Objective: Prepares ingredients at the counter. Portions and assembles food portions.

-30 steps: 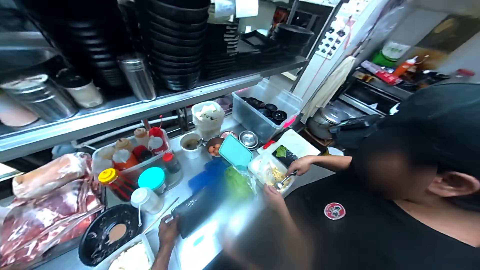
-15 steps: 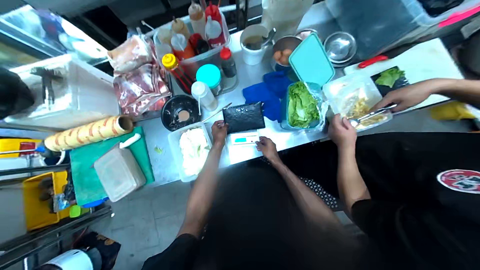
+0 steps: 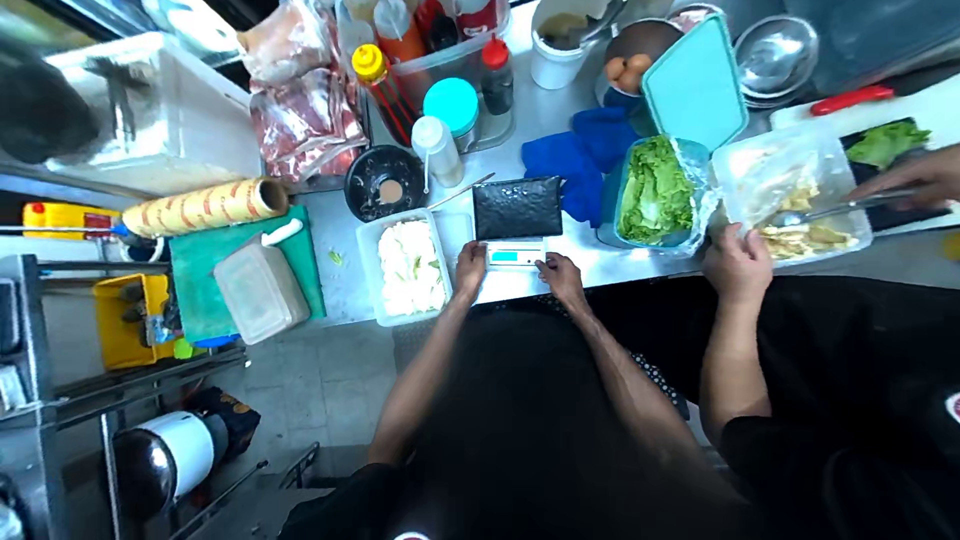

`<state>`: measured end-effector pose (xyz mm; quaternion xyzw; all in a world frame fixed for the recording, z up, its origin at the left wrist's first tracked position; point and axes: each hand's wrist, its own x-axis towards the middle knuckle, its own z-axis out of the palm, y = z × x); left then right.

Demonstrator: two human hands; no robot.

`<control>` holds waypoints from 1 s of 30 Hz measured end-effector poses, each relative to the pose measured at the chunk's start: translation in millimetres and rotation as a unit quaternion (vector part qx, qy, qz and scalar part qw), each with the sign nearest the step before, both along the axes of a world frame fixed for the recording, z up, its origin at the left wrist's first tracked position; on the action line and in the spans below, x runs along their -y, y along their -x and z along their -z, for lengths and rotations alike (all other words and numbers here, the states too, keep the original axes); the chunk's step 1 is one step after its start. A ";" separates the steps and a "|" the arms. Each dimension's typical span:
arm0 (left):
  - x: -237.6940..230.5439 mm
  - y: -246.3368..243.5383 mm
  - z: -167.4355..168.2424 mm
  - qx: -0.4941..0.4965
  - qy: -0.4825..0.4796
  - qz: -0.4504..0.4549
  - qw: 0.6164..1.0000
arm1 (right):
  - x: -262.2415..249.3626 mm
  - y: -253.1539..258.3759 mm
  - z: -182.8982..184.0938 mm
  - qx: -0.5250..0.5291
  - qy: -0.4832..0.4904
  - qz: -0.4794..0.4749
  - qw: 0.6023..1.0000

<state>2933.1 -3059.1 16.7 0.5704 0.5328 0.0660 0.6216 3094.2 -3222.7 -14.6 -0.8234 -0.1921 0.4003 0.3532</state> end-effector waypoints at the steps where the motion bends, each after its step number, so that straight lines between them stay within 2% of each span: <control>1: 4.6 5.2 -8.9 0.000 0.014 0.015 1.000 | 0.5 -1.3 -0.4 0.003 -0.003 -0.002 1.000; 5: 12.5 29.4 -48.5 0.082 0.027 0.080 0.993 | 1.3 -11.9 -7.9 -0.007 -0.002 -0.013 1.000; 7: 7.2 52.6 -70.8 0.102 -0.066 0.067 0.990 | 2.0 -20.5 -12.9 -0.006 -0.009 -0.012 1.000; 10: -20.8 94.4 -78.7 -0.022 -0.291 -0.012 0.957 | 7.4 -31.2 -19.2 -0.024 -0.031 0.011 0.999; 12: -48.2 118.0 -66.7 -0.133 -0.336 -0.019 0.932 | 3.9 -32.4 -29.4 -0.048 -0.046 0.033 0.997; 14: -68.1 130.8 -53.4 -0.183 -0.299 0.005 0.937 | -6.7 -30.1 -40.0 -0.065 -0.074 0.039 0.994; 17: -80.6 137.9 -54.3 -0.156 -0.284 -0.011 0.946 | -30.4 -27.9 -60.5 -0.069 -0.118 0.001 0.991; 20: -87.4 149.8 -64.0 -0.094 -0.277 -0.109 0.950 | -51.9 -24.2 -83.9 -0.068 -0.157 -0.042 0.984; 22: -91.9 157.2 -65.2 -0.015 -0.227 -0.190 0.955 | -66.2 -21.9 -95.2 -0.070 -0.175 -0.063 0.980; 25: -91.4 162.8 -67.6 0.072 -0.153 -0.249 0.954 | -78.1 -17.8 -109.6 -0.075 -0.191 -0.092 0.974; 30: -76.5 156.7 -94.1 0.111 -0.170 -0.208 0.957 | -97.4 11.0 -134.6 -0.065 -0.238 -0.173 0.953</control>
